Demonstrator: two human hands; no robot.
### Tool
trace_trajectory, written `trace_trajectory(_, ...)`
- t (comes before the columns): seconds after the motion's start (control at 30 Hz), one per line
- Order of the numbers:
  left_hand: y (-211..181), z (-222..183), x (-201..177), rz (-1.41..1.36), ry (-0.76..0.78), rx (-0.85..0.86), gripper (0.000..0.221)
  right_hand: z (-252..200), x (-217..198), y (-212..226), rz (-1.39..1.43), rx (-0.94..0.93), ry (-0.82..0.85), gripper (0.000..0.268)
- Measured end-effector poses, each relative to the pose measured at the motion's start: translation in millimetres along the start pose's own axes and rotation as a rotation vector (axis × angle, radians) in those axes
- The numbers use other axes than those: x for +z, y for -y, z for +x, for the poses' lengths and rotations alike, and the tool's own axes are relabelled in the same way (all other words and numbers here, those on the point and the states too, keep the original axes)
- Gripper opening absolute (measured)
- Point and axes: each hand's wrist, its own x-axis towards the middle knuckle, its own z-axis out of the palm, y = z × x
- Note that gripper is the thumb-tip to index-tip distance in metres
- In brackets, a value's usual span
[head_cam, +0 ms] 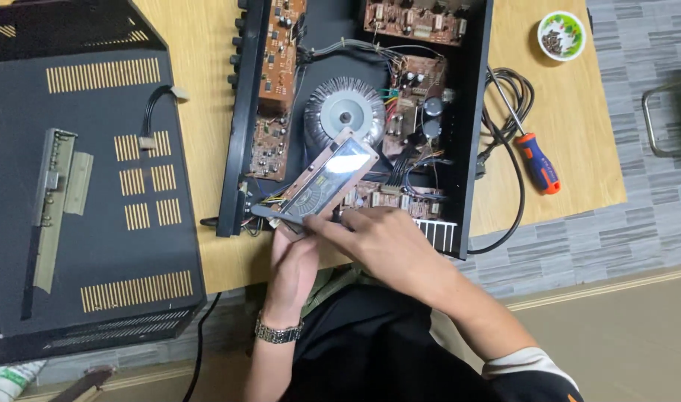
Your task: Cleaning and inspecting internal components of an electronic amplifier using a brush and screwdriver
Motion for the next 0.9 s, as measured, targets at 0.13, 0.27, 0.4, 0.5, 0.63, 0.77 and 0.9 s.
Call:
trace_trajectory(0.13,-22,0,28,-0.002,0.023,0.021,0.035,7,-2,3,0.004,-0.039,-0.019,0.012)
trace_trajectory(0.27,-8,1,5,0.019,0.027,0.01,0.037,6,2,3,0.041,-0.035,0.034,0.015)
trace_trajectory(0.4,-29,-1,34,-0.073,0.012,0.006,0.025,5,6,4,-0.009,-0.036,0.051,0.02)
trace_trajectory(0.5,-2,-3,10,-0.11,-0.037,0.074,0.032,1,11,7,0.047,-0.035,0.101,0.02)
trace_trajectory(0.63,-11,-5,26,-0.124,-0.054,0.078,0.038,2,7,4,-0.088,-0.033,0.129,0.026)
trace_trajectory(0.77,5,-4,13,-0.127,-0.05,0.073,0.036,7,3,11,-0.02,-0.007,0.134,0.023)
trace_trajectory(0.9,-13,-3,27,-0.073,-0.044,0.091,0.034,5,3,4,-0.109,0.02,0.128,0.023)
